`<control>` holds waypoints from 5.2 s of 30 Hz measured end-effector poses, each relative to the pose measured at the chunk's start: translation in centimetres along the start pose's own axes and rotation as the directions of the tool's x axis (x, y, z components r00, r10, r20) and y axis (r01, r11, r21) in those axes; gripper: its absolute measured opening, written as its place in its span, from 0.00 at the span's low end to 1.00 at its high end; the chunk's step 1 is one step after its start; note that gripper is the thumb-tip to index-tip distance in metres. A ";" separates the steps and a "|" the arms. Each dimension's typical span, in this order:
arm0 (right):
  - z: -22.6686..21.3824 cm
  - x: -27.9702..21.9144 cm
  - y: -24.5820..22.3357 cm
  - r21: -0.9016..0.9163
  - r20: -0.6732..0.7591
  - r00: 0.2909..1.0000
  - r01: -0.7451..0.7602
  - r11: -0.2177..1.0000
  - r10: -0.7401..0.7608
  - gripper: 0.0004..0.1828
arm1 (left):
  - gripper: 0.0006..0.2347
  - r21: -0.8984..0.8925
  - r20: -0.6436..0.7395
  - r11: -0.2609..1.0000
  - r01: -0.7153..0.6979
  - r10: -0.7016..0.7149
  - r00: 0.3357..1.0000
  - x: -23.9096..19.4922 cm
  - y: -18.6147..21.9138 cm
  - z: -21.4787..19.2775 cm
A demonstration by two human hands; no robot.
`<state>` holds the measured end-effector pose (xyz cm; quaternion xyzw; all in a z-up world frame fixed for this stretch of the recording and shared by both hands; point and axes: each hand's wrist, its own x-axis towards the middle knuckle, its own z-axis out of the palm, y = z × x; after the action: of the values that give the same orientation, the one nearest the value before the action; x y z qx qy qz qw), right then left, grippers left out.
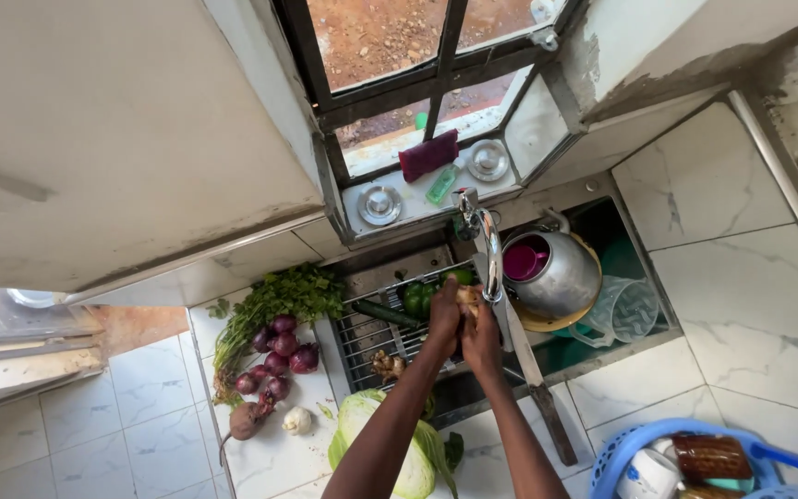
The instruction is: The person washes a green bell pepper and ginger root under running water in a kitchen sink. They use a knife to trim the stem of the bell pepper while rinsing it. The person then washes the ginger root by hand and places the cleaned vegetables in a dish rack.
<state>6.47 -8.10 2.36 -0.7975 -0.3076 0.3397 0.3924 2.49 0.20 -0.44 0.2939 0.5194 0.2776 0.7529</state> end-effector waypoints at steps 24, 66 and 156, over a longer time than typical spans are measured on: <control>-0.7 -0.6 1.2 0.777 0.143 0.952 -0.278 0.564 0.271 0.16 | 0.23 -0.086 0.105 0.986 0.140 -0.131 0.986 2.2 -1.9 0.5; -1.0 3.7 5.3 0.668 0.130 0.974 -0.224 0.710 0.185 0.21 | 0.22 0.037 0.279 0.998 -0.059 0.046 0.959 2.0 -6.2 -2.9; -4.2 1.8 0.6 0.710 0.577 0.788 -0.614 0.343 0.216 0.22 | 0.11 -0.278 0.411 0.949 0.146 -0.020 0.912 0.3 -0.2 -2.3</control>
<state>10.91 -8.77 3.23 -0.4484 0.0600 0.6854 0.5706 0.40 0.68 -1.41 0.2032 0.3167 0.2549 0.8908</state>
